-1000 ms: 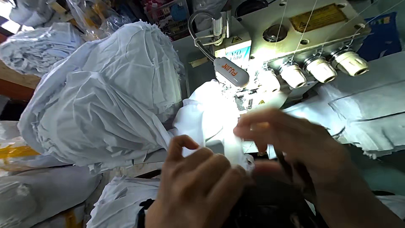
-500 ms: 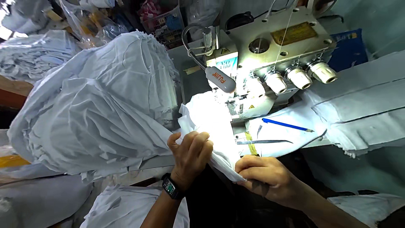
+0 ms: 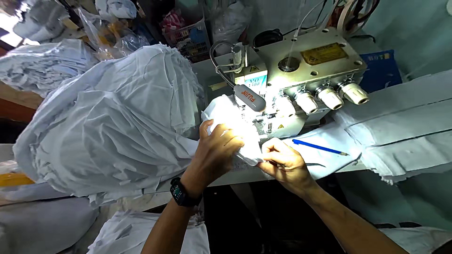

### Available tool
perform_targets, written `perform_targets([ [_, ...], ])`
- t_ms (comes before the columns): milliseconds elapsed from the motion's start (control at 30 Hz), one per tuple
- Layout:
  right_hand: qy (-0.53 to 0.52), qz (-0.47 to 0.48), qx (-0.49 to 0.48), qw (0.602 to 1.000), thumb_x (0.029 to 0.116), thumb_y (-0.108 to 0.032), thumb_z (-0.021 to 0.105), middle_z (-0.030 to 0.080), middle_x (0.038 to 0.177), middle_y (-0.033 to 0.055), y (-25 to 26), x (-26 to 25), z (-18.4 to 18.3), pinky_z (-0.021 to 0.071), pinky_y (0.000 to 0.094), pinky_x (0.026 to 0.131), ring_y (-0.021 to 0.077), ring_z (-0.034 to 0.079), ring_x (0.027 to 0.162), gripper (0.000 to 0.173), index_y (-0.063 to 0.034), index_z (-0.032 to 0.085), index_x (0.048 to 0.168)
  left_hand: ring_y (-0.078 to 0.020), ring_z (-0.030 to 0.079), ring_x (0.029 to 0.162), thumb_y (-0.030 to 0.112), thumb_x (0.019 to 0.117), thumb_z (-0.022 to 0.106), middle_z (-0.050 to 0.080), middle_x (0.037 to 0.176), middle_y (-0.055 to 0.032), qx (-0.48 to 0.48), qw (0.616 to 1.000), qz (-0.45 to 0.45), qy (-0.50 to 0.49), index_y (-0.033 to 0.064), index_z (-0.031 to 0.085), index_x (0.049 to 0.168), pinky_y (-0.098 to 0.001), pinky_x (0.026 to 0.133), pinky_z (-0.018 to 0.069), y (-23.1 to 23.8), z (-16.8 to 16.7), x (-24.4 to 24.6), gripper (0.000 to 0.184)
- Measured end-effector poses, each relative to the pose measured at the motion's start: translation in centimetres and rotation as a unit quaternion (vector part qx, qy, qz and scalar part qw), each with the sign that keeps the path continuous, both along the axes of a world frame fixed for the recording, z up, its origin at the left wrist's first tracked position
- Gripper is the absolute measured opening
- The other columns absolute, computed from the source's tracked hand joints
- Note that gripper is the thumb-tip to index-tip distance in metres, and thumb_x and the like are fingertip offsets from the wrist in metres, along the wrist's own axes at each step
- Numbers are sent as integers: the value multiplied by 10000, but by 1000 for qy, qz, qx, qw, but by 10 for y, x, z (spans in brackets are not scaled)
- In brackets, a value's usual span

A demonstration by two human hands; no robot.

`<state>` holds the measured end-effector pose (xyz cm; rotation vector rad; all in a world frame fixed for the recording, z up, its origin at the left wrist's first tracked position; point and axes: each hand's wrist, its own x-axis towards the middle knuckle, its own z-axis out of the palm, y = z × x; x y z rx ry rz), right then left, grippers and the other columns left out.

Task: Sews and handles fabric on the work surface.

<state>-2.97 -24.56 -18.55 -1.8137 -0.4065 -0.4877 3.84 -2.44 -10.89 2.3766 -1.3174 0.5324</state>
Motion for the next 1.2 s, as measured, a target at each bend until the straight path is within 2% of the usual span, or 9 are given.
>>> perform_targets([
  [133, -24, 4, 24, 999, 893, -78, 700, 625, 865, 58, 3, 20, -1, 486, 105, 688, -10, 567, 759, 150, 21, 701, 780, -144, 632, 868, 342, 882, 663, 671, 789, 39, 7, 997, -7, 77, 172, 753, 893, -660, 1124, 246, -1, 8, -6, 193],
  [233, -28, 11, 40, 999, 877, -33, 694, 620, 918, 43, 5, 33, 7, 504, 106, 744, -10, 586, 831, 92, 11, 692, 796, -137, 617, 791, 251, 909, 657, 639, 719, 30, -40, 997, 23, 62, 160, 753, 805, -653, 1101, 258, -9, 6, -9, 169],
  [333, -26, 9, 38, 999, 855, -29, 710, 610, 946, 40, 5, 42, 10, 497, 114, 776, 8, 586, 887, 97, -10, 666, 770, -146, 642, 799, 194, 905, 654, 653, 737, 16, -47, 997, 40, 49, 147, 775, 838, -679, 1098, 260, -19, 5, -17, 146],
  [433, -64, 8, -5, 998, 874, -54, 707, 626, 939, 84, 1, 39, 8, 508, 137, 767, 42, 596, 858, 103, 17, 705, 799, -146, 640, 694, 203, 954, 605, 638, 672, 7, -7, 999, 34, 28, 137, 732, 813, -619, 1078, 320, -29, 4, -33, 201],
  [500, -88, 5, -24, 996, 900, -85, 703, 626, 917, 87, 0, 32, 3, 500, 144, 746, 43, 588, 830, 137, 7, 714, 799, -169, 655, 748, 244, 939, 634, 668, 737, -3, 15, 999, 51, 9, 143, 741, 859, -602, 1056, 338, -28, 0, -36, 168],
  [567, -90, 4, -22, 996, 908, -93, 707, 619, 917, 90, 0, 28, 0, 496, 140, 731, 40, 577, 814, 140, 7, 721, 810, -239, 672, 1027, 319, 881, 701, 728, 1017, -41, 47, 995, 82, 6, 132, 750, 990, -649, 1083, 331, -19, -9, -30, 221],
  [633, -95, -3, -27, 995, 908, -100, 698, 617, 913, 90, 1, 30, -1, 489, 137, 728, 41, 573, 809, 150, 5, 721, 804, -290, 651, 1206, 213, 852, 711, 732, 1165, -82, 35, 995, 91, 18, 81, 760, 1045, -681, 1107, 347, -13, -18, -20, 239],
  [833, -103, -13, -34, 994, 887, -106, 747, 629, 922, 101, 4, 43, 3, 495, 162, 789, 78, 597, 871, 138, 2, 727, 803, -287, 676, 1192, 64, 843, 667, 764, 1098, -105, -53, 993, 83, 61, 36, 772, 901, -636, 1120, 375, -12, -24, 0, 124],
  [1200, -70, -101, -70, 990, 920, -157, 723, 620, 896, 64, 11, 35, 11, 483, 188, 662, 76, 571, 765, 130, -42, 779, 941, -272, 680, 1183, 24, 801, 689, 764, 1131, -101, -83, 988, 98, 88, 16, 785, 960, -559, 1118, 411, -15, -22, 28, 185],
])
